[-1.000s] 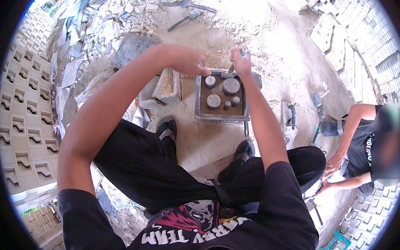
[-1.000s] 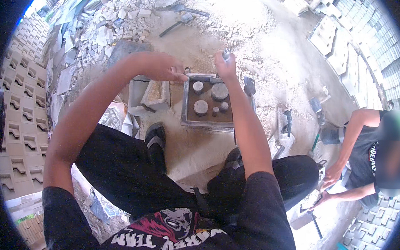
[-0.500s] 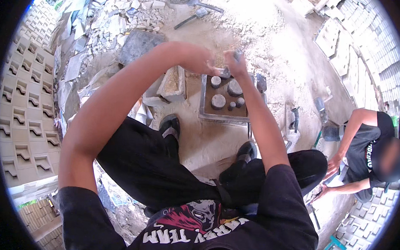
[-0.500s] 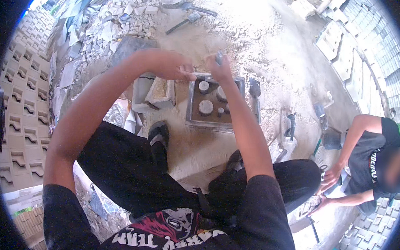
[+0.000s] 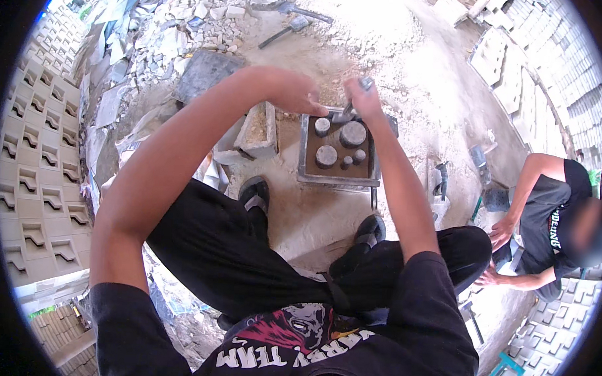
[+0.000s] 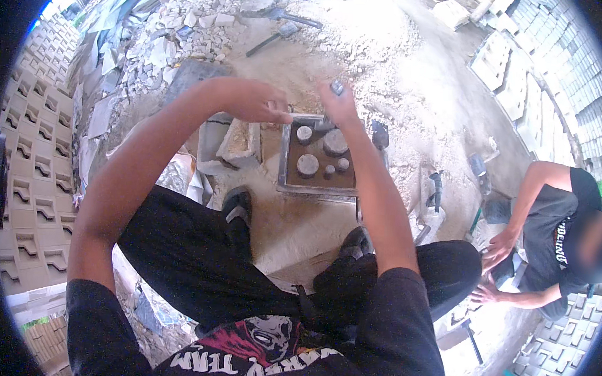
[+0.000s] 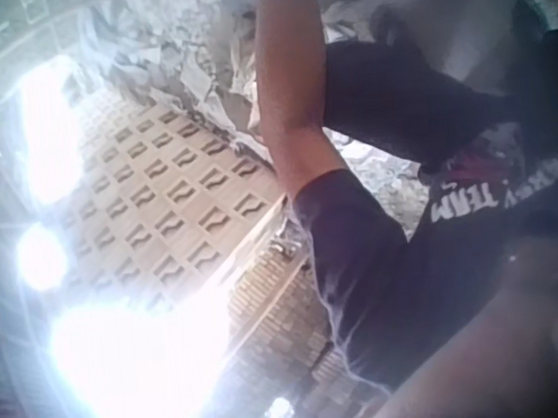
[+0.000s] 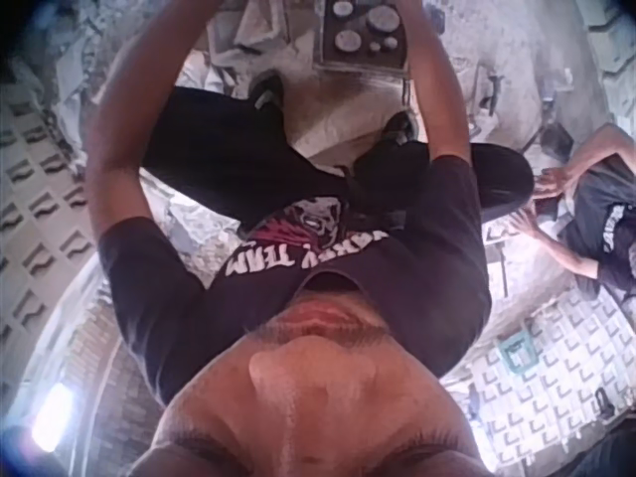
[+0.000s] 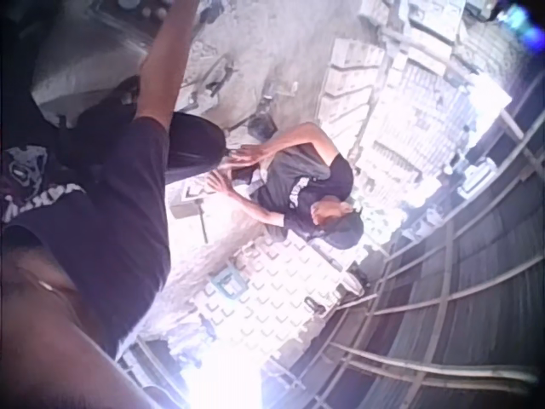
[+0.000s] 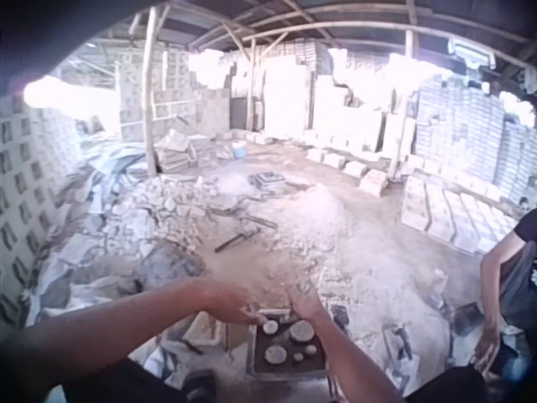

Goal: The person uses a small trowel and a cylindrical tool to press and shape light-colored material into a metal mold, clearing excess material by hand.

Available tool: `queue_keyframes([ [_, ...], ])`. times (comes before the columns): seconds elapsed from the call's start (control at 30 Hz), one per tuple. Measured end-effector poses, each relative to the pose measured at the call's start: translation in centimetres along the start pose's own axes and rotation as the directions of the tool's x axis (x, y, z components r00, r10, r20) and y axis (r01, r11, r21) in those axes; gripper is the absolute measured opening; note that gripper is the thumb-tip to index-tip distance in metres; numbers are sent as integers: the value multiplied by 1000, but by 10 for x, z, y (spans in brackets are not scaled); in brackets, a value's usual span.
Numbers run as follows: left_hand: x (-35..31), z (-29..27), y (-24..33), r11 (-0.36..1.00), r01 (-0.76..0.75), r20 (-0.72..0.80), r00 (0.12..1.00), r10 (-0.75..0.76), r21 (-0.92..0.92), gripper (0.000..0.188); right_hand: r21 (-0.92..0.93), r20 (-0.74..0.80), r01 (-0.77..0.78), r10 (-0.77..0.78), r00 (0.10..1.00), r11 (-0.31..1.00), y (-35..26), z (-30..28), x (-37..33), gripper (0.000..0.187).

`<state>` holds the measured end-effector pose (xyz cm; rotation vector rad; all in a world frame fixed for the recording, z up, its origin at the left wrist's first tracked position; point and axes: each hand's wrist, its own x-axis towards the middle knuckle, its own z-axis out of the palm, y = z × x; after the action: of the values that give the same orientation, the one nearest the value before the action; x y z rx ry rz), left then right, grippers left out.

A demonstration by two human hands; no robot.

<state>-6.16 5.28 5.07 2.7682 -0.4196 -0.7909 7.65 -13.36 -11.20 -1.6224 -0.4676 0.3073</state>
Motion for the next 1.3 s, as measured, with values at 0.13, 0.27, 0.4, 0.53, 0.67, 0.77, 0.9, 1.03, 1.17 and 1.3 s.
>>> queue_keyframes([
  [0.13,4,-5,5,1000,19,24,1000,-20,24,59,120,235,-117,87,968,986,-24,-22,23,18],
  [0.27,4,-1,1,1000,4,58,998,-4,0,60,-22,46,-51,52,998,998,-33,8,-16,19],
  [0.4,8,-4,7,1000,14,43,999,-14,16,59,153,-14,-73,76,997,986,-41,0,4,23],
  [0.53,14,-6,10,1000,-4,49,999,3,25,58,-62,-180,115,-124,976,991,8,4,-3,28],
  [0.67,20,-4,-3,998,-33,111,993,28,45,58,9,-148,91,-89,985,996,-41,18,16,27],
  [0.77,19,-2,6,997,-46,54,998,42,61,57,-149,-176,143,-168,970,978,-24,29,1,31],
  [0.9,10,-1,1,999,-37,42,998,36,24,59,-120,-91,64,-75,993,991,-40,43,3,31],
  [1.03,4,-10,3,999,-46,39,998,45,27,61,24,-126,178,-174,977,984,-27,53,-4,31],
  [1.17,4,-3,7,996,0,11,1000,-1,85,61,-201,21,27,-24,1000,979,-23,62,11,30],
  [1.3,0,-7,4,999,-18,68,998,14,50,61,-100,72,377,-371,926,921,-23,74,-9,36],
])
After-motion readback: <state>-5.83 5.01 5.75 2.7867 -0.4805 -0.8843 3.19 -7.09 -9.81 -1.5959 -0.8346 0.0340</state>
